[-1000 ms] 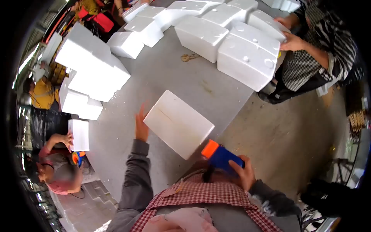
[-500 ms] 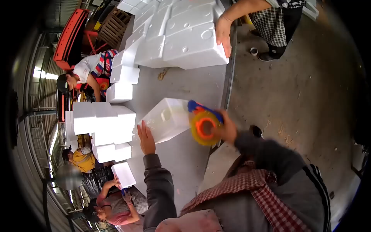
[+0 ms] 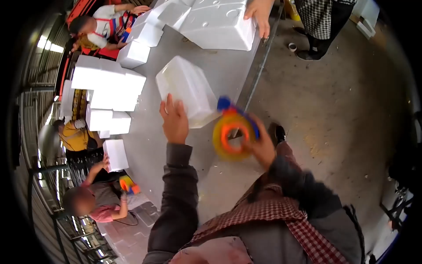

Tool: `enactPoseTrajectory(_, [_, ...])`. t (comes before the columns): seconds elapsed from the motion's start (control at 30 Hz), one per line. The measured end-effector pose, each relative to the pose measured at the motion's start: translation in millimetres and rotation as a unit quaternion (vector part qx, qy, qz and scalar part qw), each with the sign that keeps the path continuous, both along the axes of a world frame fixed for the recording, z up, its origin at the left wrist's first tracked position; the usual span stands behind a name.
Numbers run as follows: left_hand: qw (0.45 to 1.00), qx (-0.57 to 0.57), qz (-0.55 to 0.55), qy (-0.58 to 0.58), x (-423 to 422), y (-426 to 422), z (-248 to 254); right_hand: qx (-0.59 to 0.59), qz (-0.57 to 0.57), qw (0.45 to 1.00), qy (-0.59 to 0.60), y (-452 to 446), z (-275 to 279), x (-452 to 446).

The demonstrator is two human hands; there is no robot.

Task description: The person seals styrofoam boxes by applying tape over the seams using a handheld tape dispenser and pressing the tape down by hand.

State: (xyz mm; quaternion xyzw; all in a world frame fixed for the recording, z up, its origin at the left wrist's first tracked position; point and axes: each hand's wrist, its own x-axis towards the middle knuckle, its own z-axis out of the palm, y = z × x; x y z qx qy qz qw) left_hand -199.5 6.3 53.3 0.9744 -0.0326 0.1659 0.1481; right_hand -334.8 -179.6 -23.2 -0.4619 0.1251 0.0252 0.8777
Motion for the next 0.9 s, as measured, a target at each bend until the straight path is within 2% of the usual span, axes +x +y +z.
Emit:
enactPoseTrajectory(0.03, [0.991, 0.026, 0.13, 0.034, -10.2, -14.0, 4.9, -0.034, 0.013, 0.999, -0.001, 7.2, -8.6, -27.8])
enactPoseTrajectory(0.07, [0.99, 0.021, 0.134, 0.033, -21.0, -9.3, 11.0, -0.038, 0.017, 0.999, -0.003, 8.1, -7.3, -44.4])
enactPoseTrajectory(0.13, [0.964, 0.151, 0.077, 0.206, -32.2, 6.5, 28.3, -0.05, 0.003, 0.999, 0.007, 1.3, -4.2, -64.6])
enactPoseTrajectory(0.17, [0.944, 0.064, 0.07, 0.317, -33.1, -7.9, 77.1, -0.046, 0.036, 0.998, 0.029, -10.2, 17.3, -62.2])
enactPoseTrajectory(0.2, [0.941, 0.067, 0.066, 0.324, -25.5, -4.7, 57.0, -0.045, 0.033, 0.998, 0.037, -10.4, 20.6, -68.4])
enactPoseTrajectory(0.23, [0.975, 0.137, 0.0, 0.175, -15.6, 2.2, 22.5, -0.053, 0.022, 0.998, 0.027, -11.9, 22.6, -73.7])
enactPoseTrajectory(0.27, [0.978, 0.199, -0.062, 0.016, -12.7, 5.9, 1.6, -0.064, 0.015, 0.998, 0.015, -15.0, 24.5, -77.0])
enactPoseTrajectory(0.3, [0.989, 0.118, -0.063, 0.055, -10.0, 6.1, -0.8, -0.024, 0.024, 0.999, 0.021, -16.6, 25.1, -90.7])
enactPoseTrajectory(0.33, [0.99, 0.11, -0.061, 0.056, -6.9, 2.2, -0.7, -0.032, 0.027, 0.999, 0.022, -15.7, 25.8, -101.4])
enactPoseTrajectory(0.4, [0.985, 0.143, -0.032, 0.093, -13.3, 1.0, 3.2, -0.115, 0.124, 0.984, -0.061, -15.3, 27.3, -119.4])
enactPoseTrajectory(0.43, [0.986, 0.136, -0.021, 0.098, -14.1, 0.2, 2.5, -0.017, 0.218, 0.976, 0.006, -12.5, 41.1, -106.8])
enactPoseTrajectory(0.47, [0.987, 0.13, -0.028, 0.088, -14.6, -0.1, 2.6, -0.143, 0.269, 0.95, -0.068, -0.8, 23.8, -87.4])
enactPoseTrajectory(0.5, [0.989, 0.125, -0.036, 0.074, -15.0, -0.3, 2.9, -0.176, 0.281, 0.936, -0.12, 13.1, 36.8, -52.8])
enactPoseTrajectory(0.57, [0.991, 0.117, -0.039, 0.052, -17.3, 2.9, -3.2, -0.272, 0.355, 0.884, -0.132, 53.8, 29.0, 1.6])
enactPoseTrajectory(0.6, [0.992, 0.115, -0.054, 0.028, -14.5, 4.8, -1.5, -0.274, 0.362, 0.88, -0.14, 52.5, 33.3, 1.4])
enactPoseTrajectory(0.63, [0.997, 0.009, -0.065, 0.047, -15.6, 8.9, 9.9, -0.312, 0.38, 0.85, -0.188, 50.1, 37.8, -1.1])
enactPoseTrajectory(0.67, [0.972, -0.229, -0.047, 0.005, -18.6, 22.5, 9.8, -0.351, 0.397, 0.815, -0.234, 41.1, 39.5, -0.8])
enactPoseTrajectory(0.7, [0.888, -0.451, -0.054, -0.074, -22.0, 36.2, 9.7, -0.243, 0.399, 0.847, -0.255, 6.6, 26.7, 1.4])
enactPoseTrajectory(0.73, [0.866, -0.484, -0.015, -0.126, -35.6, 44.7, 17.3, -0.171, 0.435, 0.854, -0.227, -35.4, 25.6, 8.4])
enactPoseTrajectory(0.77, [0.856, -0.488, 0.107, -0.134, -45.9, 68.7, -6.8, -0.121, 0.422, 0.888, -0.137, -70.6, 33.4, 13.6])
enactPoseTrajectory(0.8, [0.794, -0.584, 0.131, -0.103, -65.9, 74.0, -35.8, -0.023, 0.306, 0.948, -0.086, -91.9, 11.9, 12.7])
enactPoseTrajectory(0.83, [0.733, -0.663, 0.136, -0.061, -86.1, 54.5, -41.4, 0.019, 0.185, 0.981, -0.057, -101.2, -13.2, 21.8])
enactPoseTrajectory(0.87, [0.662, -0.734, 0.149, -0.023, -105.9, 34.9, -46.8, 0.035, 0.168, 0.985, -0.018, -110.1, -31.8, 41.8])
enactPoseTrajectory(0.9, [0.607, -0.783, 0.134, 0.012, -118.4, 9.9, -50.8, 0.082, 0.154, 0.984, -0.04, -107.4, -43.2, 71.6])
